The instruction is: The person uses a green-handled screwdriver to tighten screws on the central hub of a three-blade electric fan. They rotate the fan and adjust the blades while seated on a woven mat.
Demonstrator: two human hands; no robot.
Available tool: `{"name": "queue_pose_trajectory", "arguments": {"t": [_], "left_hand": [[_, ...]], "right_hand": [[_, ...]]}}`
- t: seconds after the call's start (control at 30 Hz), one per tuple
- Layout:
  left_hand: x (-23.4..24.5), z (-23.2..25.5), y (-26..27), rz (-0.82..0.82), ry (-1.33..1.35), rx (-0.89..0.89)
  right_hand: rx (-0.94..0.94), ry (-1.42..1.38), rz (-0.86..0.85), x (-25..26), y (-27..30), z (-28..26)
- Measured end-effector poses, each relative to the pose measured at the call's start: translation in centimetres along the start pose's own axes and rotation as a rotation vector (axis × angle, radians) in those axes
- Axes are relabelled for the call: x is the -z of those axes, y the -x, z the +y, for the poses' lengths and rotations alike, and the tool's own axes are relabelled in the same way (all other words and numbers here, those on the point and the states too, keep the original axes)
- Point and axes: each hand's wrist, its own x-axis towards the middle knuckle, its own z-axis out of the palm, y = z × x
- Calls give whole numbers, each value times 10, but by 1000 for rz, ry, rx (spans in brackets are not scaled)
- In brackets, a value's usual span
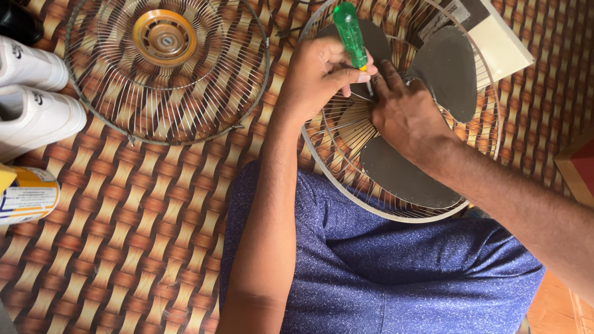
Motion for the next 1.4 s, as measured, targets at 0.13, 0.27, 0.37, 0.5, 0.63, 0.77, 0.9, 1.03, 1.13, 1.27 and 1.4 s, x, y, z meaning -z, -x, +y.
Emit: {"name": "queue_pose_trajectory", "arguments": {"t": [0.13,0.27,0.37,0.5,0.63,0.77,0.9,1.03,1.13,1.27,1.4], "left_hand": [[0,-2,0,-1,-15,-23],[2,-3,1,5,39,10],[3,-4,0,-12,29,-24],[1,0,1,-2,29,-10],[-2,12,0,-16,71,-4],[-8,34,3,-50,115,5],[-19,62,8,-167,126,74],[-35,83,14,-181,177,100],[-44,88,14,-184,195,82],[-46,88,12,-148,136,16],[-44,84,12,-120,143,27]], "right_hand": [[-32,-55,94,-6,2,-2],[-40,-13,150,-8,-4,0],[-9,-10,208,-15,3,6],[-17,-417,492,-29,16,11],[-117,-1128,775,-44,39,-1],[-287,-1786,867,-53,67,-23],[-503,-1828,1025,-53,88,-44],[-715,-1712,1082,-54,111,-56],[-801,-1717,1100,-59,123,-61],[-839,-1816,1063,-67,129,-68],[-816,-1828,1045,-70,123,-75]]}}
